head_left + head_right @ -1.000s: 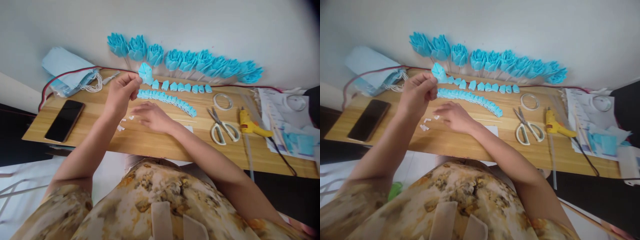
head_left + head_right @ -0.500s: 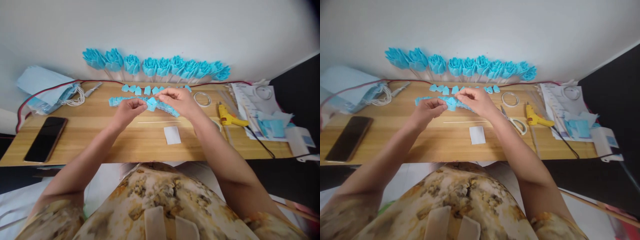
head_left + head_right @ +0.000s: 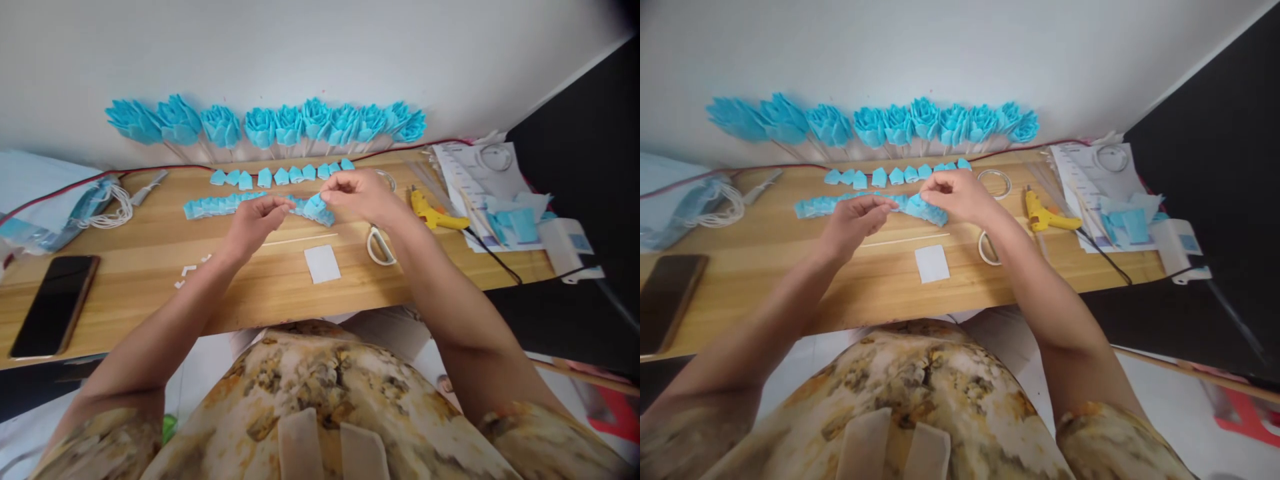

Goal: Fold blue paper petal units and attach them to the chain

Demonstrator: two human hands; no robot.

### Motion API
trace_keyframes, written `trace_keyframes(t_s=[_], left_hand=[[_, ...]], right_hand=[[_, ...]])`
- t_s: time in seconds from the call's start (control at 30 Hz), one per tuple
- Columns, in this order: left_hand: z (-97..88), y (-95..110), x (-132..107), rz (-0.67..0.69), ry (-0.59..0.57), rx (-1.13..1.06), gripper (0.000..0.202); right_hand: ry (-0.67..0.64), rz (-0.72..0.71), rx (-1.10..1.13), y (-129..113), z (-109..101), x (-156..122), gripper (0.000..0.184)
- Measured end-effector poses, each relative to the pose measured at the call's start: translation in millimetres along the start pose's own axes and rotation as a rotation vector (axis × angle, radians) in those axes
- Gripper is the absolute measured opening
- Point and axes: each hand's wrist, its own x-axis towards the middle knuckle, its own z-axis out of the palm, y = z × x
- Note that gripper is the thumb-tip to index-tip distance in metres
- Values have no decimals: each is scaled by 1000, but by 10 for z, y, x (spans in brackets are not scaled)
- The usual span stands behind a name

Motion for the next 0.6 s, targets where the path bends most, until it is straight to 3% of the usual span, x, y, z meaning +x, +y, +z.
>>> trace_keyframes(t_s=[0.13,0.23,0.33,0.47,0.6], left_hand=[[162,-87,65,187,-70,372,30],[311,-159,114,358,-149,700,34],[423,-210,164,398,-242,909,37],[493,-260,219,331,-301,1019,40],[520,-318,244,338,-344,946,39]], right_hand=[[129,120,-30,213,-319,-174,16],[120,207,-31,390,-478,-284,19],[85,313,3,513,-523,-364,20],[17,368,48,561,-488,-402,20],[-65,339,48,541,-428,-368,20]])
